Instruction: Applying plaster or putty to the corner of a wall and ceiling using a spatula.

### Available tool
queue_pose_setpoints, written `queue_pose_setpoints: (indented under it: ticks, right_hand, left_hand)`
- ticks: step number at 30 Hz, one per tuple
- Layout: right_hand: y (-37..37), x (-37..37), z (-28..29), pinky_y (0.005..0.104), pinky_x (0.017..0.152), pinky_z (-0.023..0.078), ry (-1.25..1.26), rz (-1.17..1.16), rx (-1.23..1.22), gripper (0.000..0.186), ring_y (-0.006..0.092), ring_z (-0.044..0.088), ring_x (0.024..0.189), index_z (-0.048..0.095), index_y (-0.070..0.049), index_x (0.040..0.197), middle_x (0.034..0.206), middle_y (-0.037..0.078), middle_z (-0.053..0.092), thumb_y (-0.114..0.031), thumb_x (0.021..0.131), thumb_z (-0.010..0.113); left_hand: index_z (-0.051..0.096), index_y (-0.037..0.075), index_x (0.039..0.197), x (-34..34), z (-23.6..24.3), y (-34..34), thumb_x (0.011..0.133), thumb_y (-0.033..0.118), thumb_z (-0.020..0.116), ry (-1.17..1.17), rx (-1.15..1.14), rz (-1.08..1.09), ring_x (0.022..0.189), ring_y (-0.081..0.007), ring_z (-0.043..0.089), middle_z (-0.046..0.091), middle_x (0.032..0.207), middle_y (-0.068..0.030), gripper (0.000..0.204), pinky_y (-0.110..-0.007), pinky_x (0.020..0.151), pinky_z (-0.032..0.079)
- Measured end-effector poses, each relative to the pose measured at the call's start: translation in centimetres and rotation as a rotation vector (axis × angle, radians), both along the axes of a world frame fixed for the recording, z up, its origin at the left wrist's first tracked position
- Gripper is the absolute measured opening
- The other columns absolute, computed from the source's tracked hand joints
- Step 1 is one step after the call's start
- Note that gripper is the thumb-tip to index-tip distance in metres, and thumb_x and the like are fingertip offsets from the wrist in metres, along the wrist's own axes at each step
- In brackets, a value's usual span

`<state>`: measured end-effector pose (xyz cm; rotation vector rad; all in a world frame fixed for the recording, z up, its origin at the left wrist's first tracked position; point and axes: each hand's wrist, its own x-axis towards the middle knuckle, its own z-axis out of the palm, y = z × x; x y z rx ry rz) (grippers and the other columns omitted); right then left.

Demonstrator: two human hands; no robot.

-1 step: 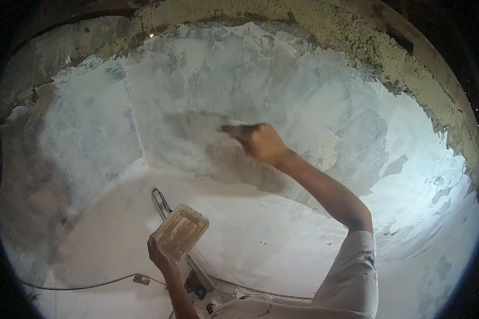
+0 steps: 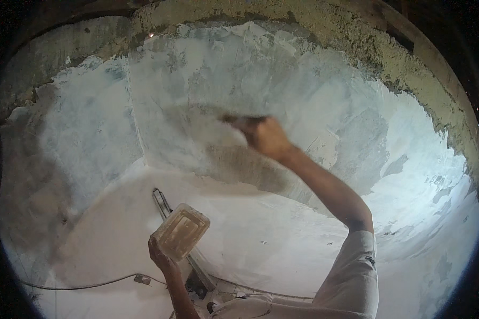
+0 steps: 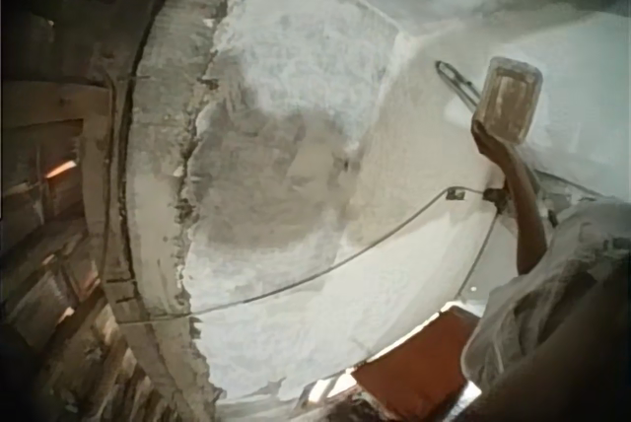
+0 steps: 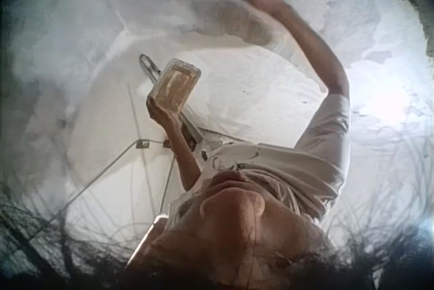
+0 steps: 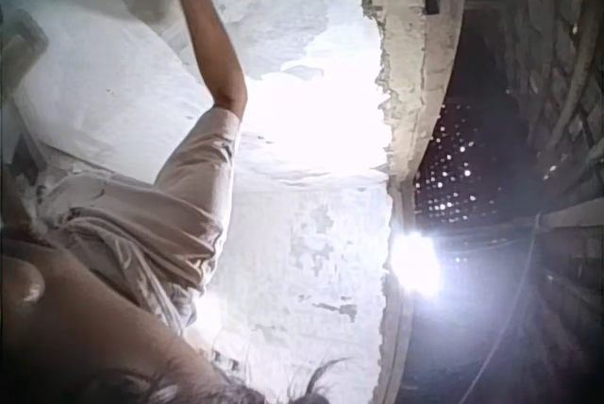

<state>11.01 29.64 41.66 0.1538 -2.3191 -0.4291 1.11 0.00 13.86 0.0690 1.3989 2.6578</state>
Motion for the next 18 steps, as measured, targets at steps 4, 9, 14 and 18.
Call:
queue_pose_setpoints:
  ticks: [4, 9, 14, 18]
  right_hand:
    - [1.2, 1.3, 9.2, 0.0298, 0.065, 0.059, 0.485, -0.085, 0.249, 0.054, 0.0217, 0.07, 0.085, 0.063, -0.017, 0.12, 0.119, 0.004, 0.064, 0.008, 0.072, 0.056]
    - [8.5, 1.4, 7.0, 0.0352, 0.053, 0.055, 0.194, -0.473, 0.311, 0.035, 0.0229, 0.066, 0.063, 0.065, -0.011, 0.115, 0.095, 0.013, 0.069, -0.012, 0.08, 0.061]
    - [0.3, 1.0, -8.9, 0.0376, 0.07, 0.055, -0.049, 0.038, 0.039, 0.035, 0.0246, 0.069, 0.079, 0.062, -0.011, 0.117, 0.101, 0.011, 0.07, -0.008, 0.082, 0.061]
    - [-5.6, 4.5, -11.9, 0.0273, 0.08, 0.049, 0.098, 0.165, -0.912, 0.018, 0.0168, 0.065, 0.089, 0.067, -0.001, 0.105, 0.106, 0.012, 0.068, -0.009, 0.092, 0.058]
  left_hand:
    - [0.054, 0.001, 0.108, 0.1, 0.3, 0.9, 0.097, 0.037, 0.047, 0.026, -0.031, -0.024, 0.095, -0.0242, 0.059, 0.058, 0.103, -0.0121, 0.039, -0.038, 0.081, 0.051]
    - [0.054, 0.002, 0.11, 1.0, 1.1, 1.3, 0.097, 0.039, 0.048, 0.029, 0.023, -0.079, 0.097, -0.0256, 0.059, 0.058, 0.105, -0.0122, 0.04, -0.04, 0.082, 0.051]
    - [0.054, 0.002, 0.111, 1.0, 0.4, 0.4, 0.096, 0.04, 0.048, -0.017, -0.049, -0.054, 0.098, -0.0258, 0.059, 0.058, 0.104, -0.0122, 0.041, -0.04, 0.083, 0.051]
    - [0.057, 0.0, 0.109, 0.5, 1.1, -0.1, 0.098, 0.039, 0.046, 0.086, -0.227, -0.032, 0.094, -0.0225, 0.058, 0.059, 0.101, -0.0115, 0.042, -0.035, 0.081, 0.049]
